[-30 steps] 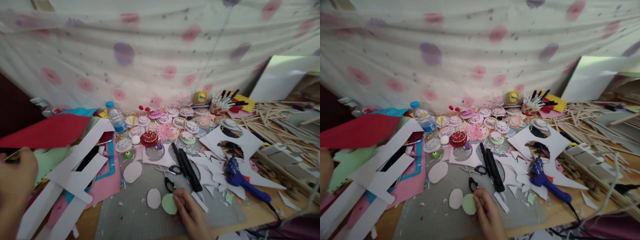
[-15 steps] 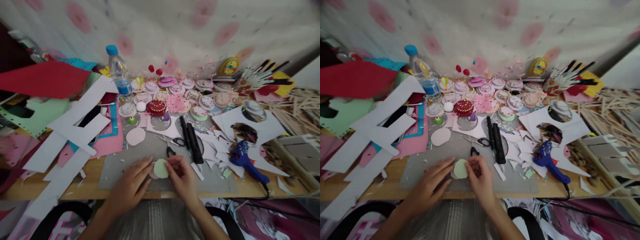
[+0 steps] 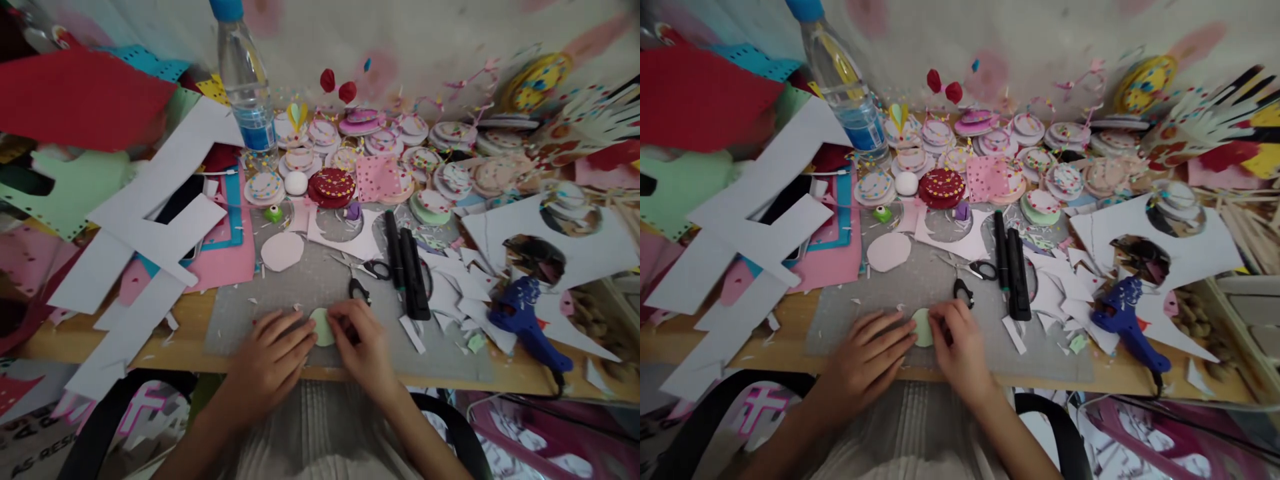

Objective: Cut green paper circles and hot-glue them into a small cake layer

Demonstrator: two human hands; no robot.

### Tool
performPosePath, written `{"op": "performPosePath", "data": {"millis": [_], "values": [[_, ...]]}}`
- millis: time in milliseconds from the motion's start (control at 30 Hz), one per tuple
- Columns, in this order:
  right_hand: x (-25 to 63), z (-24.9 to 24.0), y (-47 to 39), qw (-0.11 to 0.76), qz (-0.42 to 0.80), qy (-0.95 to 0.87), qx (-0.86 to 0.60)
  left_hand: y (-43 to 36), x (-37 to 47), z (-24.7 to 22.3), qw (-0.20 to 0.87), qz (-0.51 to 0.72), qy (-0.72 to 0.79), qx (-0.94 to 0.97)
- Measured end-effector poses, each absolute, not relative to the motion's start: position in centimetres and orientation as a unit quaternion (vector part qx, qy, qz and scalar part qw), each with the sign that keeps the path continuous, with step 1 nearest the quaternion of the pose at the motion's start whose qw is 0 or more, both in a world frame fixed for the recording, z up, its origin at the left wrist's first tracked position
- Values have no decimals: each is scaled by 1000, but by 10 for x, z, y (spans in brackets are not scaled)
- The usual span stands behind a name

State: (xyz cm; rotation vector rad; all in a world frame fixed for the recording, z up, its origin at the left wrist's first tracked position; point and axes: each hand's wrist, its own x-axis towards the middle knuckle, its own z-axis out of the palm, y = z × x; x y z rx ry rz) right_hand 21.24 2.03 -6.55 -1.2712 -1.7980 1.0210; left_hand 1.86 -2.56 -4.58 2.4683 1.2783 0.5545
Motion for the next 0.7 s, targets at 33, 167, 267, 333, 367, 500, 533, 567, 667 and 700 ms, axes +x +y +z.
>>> {"op": "performPosePath", "data": {"millis": [33, 167, 267, 333, 367, 500, 533, 567, 667, 700], "values": [[212, -65, 20, 349, 396, -691, -494, -26, 20, -47, 149, 191, 449, 860], [220, -59, 16, 372, 393, -671, -508, -25, 22, -48, 131, 193, 459, 857], [236, -53, 7, 395, 347, -668, -527, -23, 24, -48, 127, 197, 463, 855], [251, -49, 1, 402, 310, -670, -542, -21, 26, -48, 119, 205, 469, 851], [260, -46, 0, 409, 289, -668, -550, -19, 28, -49, 110, 212, 472, 849], [308, -36, 6, 419, 103, -665, -610, -9, 34, -51, 70, 223, 466, 853], [323, -35, 10, 399, 34, -664, -632, -5, 35, -52, 67, 224, 465, 854], [338, -34, 14, 369, -23, -657, -657, -2, 36, -52, 65, 226, 463, 855], [386, -40, 25, 250, -99, -659, -703, 6, 38, -52, 65, 230, 455, 858], [401, -44, 27, 209, -113, -652, -720, 8, 38, -52, 64, 228, 452, 860]]}}
